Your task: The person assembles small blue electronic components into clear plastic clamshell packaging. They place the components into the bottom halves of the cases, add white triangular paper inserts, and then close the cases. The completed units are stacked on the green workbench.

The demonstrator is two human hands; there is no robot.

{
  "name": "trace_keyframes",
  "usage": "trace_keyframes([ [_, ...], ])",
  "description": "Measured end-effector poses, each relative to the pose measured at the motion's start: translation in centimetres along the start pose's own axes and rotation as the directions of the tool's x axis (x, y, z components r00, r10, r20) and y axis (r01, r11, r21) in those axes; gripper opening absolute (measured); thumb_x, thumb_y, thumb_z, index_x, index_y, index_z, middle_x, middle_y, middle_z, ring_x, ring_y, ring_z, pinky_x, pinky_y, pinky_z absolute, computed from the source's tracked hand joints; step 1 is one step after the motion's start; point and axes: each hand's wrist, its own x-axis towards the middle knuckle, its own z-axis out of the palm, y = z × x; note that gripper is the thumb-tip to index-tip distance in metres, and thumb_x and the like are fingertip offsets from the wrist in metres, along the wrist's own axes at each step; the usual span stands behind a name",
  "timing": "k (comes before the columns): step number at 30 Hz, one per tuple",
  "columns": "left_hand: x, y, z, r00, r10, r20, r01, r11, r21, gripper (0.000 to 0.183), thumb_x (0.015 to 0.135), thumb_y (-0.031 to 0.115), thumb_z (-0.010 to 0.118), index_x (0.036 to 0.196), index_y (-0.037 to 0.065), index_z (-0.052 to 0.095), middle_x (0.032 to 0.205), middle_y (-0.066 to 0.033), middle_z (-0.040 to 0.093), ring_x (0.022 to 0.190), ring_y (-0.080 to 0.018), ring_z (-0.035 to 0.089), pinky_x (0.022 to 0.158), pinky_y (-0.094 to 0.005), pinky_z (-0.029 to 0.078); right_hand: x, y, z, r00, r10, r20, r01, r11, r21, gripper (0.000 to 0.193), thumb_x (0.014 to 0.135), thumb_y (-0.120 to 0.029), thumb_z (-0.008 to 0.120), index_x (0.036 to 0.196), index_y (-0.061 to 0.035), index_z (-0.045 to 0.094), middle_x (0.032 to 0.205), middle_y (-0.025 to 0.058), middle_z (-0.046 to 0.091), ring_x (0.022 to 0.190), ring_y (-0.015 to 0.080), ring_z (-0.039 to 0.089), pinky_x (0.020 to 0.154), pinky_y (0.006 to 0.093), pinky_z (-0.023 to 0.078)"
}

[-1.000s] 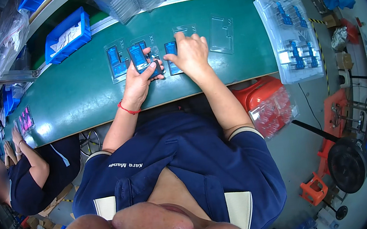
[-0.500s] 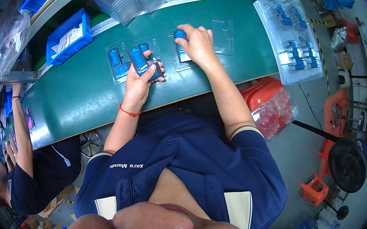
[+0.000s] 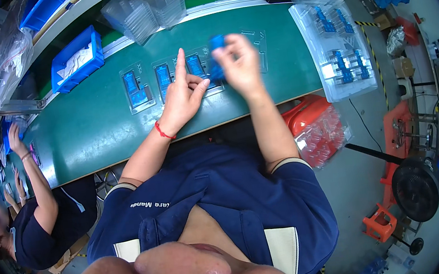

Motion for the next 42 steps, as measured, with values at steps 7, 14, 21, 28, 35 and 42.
trace_keyframes([
  [7,-0.1,-2.4,0.5,0.973,0.196,-0.118,-0.037,0.643,0.765,0.073,0.08,0.052,0.067,0.142,0.019,0.045,0.149,-0.025,0.029,0.139,-0.0477,0.02,0.105,-0.07,0.016,3.7,4.5,-7.2,0.969,-0.218,0.114,0.225,0.594,-0.773,0.04,0.077,-0.014,0.075,0.115,-0.0106,0.063,0.081,0.0085,0.059,0.078,0.0234,0.058,0.072,0.0353,0.048],
  [14,-0.7,-4.6,-0.4,0.98,0.176,-0.091,-0.054,0.678,0.733,0.077,0.079,0.062,0.061,0.143,0.023,0.043,0.154,-0.0225,0.021,0.142,-0.0469,0.012,0.102,-0.0766,0.005,0.9,3.2,-1.5,0.927,-0.266,0.263,0.372,0.586,-0.72,0.031,0.082,-0.018,0.07,0.111,-0.0059,0.066,0.105,0.0176,0.053,0.099,0.0336,0.05,0.089,0.0424,0.041],
  [21,-3.9,-5.5,-6.2,0.993,0.095,-0.07,-0.032,0.785,0.619,0.077,0.081,0.055,0.065,0.142,0.014,0.042,0.151,-0.0272,0.022,0.142,-0.0473,0.014,0.105,-0.0727,0.011,-0.5,2.1,4.9,0.894,-0.217,0.393,0.432,0.651,-0.624,0.033,0.083,-0.017,0.069,0.112,-0.0025,0.065,0.104,0.0188,0.051,0.1,0.0338,0.049,0.09,0.0433,0.04],
  [28,2.5,-9.5,-26.7,0.722,0.468,-0.509,0.041,0.705,0.708,0.032,0.078,0.022,0.071,0.099,-0.002,0.068,0.101,-0.0214,0.066,0.097,-0.0391,0.062,0.089,-0.0452,0.049,-0.5,1.9,5.6,0.872,-0.259,0.417,0.47,0.682,-0.561,0.033,0.081,-0.017,0.071,0.11,-0.0022,0.066,0.101,0.0162,0.052,0.098,0.0322,0.05,0.088,0.042,0.042],
  [35,8.8,-13.3,-33.9,0.868,-0.221,-0.445,0.494,0.488,0.72,0.03,0.077,0.018,0.066,0.098,-0.004,0.069,0.104,-0.026,0.066,0.1,-0.0381,0.064,0.088,-0.0413,0.051,-0.3,2.4,5.5,0.861,-0.282,0.423,0.49,0.68,-0.545,0.03,0.079,-0.015,0.071,0.106,-0.0016,0.066,0.1,0.016,0.053,0.097,0.0321,0.05,0.087,0.0413,0.042],
  [42,7.0,-12.4,-32.1,0.768,0.093,-0.633,0.454,0.62,0.641,0.014,0.077,0.01,0.061,0.083,0.006,0.073,0.092,-0.0209,0.068,0.087,-0.0358,0.067,0.08,-0.044,0.053,-0.5,2.1,5.4,0.872,-0.257,0.416,0.467,0.688,-0.555,0.029,0.078,-0.012,0.071,0.105,-0.0022,0.066,0.098,0.0147,0.054,0.096,0.0315,0.05,0.086,0.0406,0.042],
])
